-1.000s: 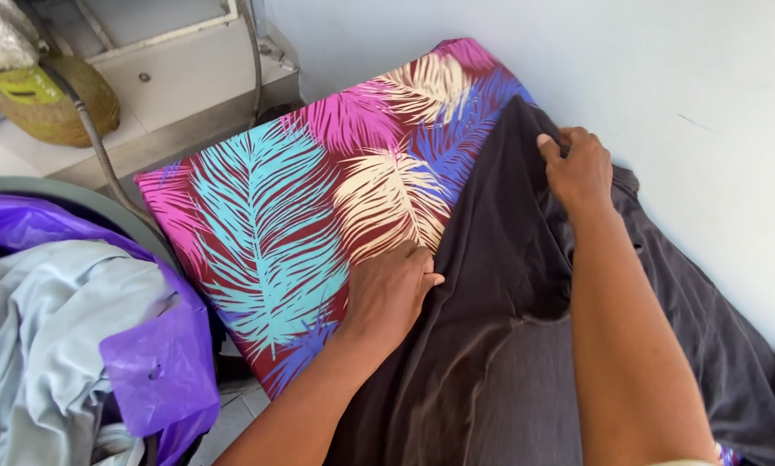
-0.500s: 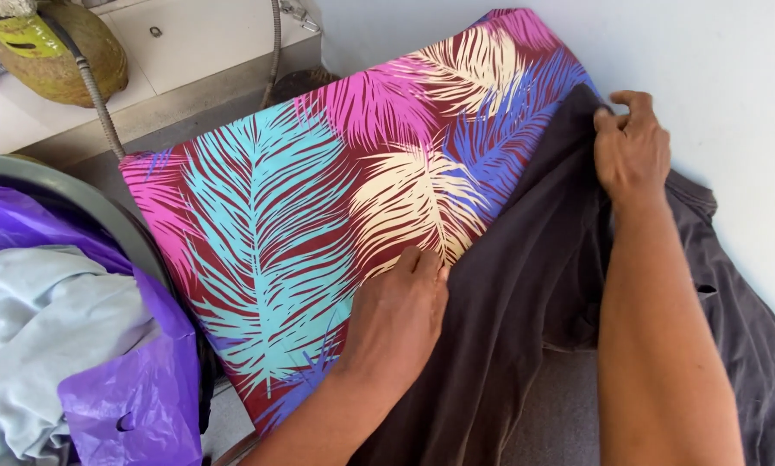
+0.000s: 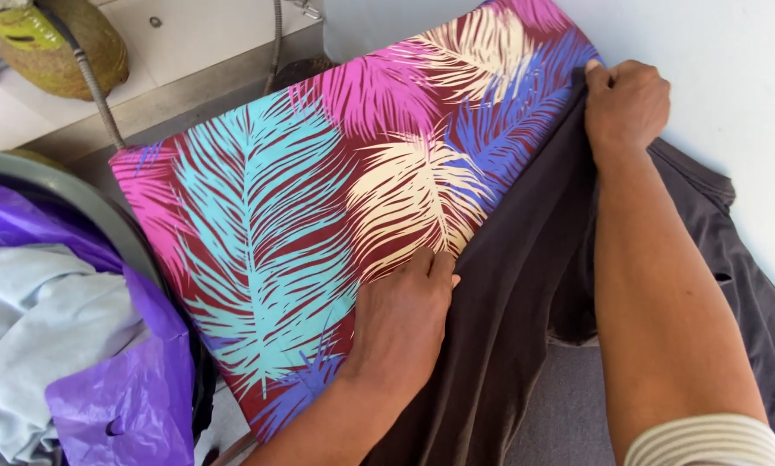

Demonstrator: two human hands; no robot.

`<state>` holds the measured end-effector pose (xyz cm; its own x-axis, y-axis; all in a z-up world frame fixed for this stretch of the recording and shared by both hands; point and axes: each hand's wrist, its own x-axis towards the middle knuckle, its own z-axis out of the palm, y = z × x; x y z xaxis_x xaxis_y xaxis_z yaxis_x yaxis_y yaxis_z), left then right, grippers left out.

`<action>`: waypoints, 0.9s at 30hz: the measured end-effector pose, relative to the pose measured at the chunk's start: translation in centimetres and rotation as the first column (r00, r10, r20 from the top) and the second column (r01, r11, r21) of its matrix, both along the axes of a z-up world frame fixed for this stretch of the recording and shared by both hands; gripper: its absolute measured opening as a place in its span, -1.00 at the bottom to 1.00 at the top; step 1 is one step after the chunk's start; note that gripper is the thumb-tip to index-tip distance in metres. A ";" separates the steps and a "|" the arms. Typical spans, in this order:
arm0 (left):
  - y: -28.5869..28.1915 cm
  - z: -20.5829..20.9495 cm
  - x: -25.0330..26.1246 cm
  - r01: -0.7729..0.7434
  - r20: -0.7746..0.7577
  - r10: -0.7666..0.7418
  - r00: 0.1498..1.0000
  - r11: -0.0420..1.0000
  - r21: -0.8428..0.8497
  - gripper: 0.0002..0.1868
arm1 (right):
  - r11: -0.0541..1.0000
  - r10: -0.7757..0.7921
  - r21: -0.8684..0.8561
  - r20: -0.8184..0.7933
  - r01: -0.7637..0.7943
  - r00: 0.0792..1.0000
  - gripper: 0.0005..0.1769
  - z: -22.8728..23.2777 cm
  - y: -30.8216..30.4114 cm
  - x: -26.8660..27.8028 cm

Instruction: The person folds a black t-shirt by hand on a colorful patterned surface, smoothing the fabric and tucking in the sleeves.

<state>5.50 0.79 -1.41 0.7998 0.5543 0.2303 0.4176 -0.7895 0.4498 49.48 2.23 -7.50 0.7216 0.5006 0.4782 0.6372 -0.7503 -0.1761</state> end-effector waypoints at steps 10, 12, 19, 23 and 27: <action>0.6 -0.8 0.0 -0.025 0.048 0.020 0.999 0.995 0.092 -0.79 | 0.967 0.209 -0.117 -0.131 -0.224 0.969 -0.62 2.1 -0.4 0.2; 0.9 -0.7 -0.2 -0.031 -0.017 0.032 0.999 0.998 0.048 -0.76 | 0.920 0.337 -0.203 -0.025 -0.335 0.941 -0.60 6.7 -2.0 -6.7; -0.2 2.4 -2.4 0.146 0.028 -0.149 0.988 0.984 0.102 -0.50 | 0.569 0.821 -0.123 0.035 -0.813 0.570 -0.75 13.9 -12.9 -31.4; -2.0 1.6 -5.5 0.147 -0.066 -0.143 0.987 0.987 0.066 -0.41 | 0.652 0.695 -0.381 -0.046 -0.656 0.718 -0.40 7.5 -18.7 -36.0; -3.3 1.5 -10.0 0.220 -0.116 -0.232 0.966 0.970 -0.104 -0.25 | 0.630 0.759 -0.254 0.002 -0.734 0.651 -0.56 9.9 -21.9 -42.8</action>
<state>-4.46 -2.47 0.12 0.9260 0.3696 0.0770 0.2911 -0.8290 0.4775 6.65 -19.65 2.43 0.0092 0.9417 0.3363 0.9996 -0.0175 0.0217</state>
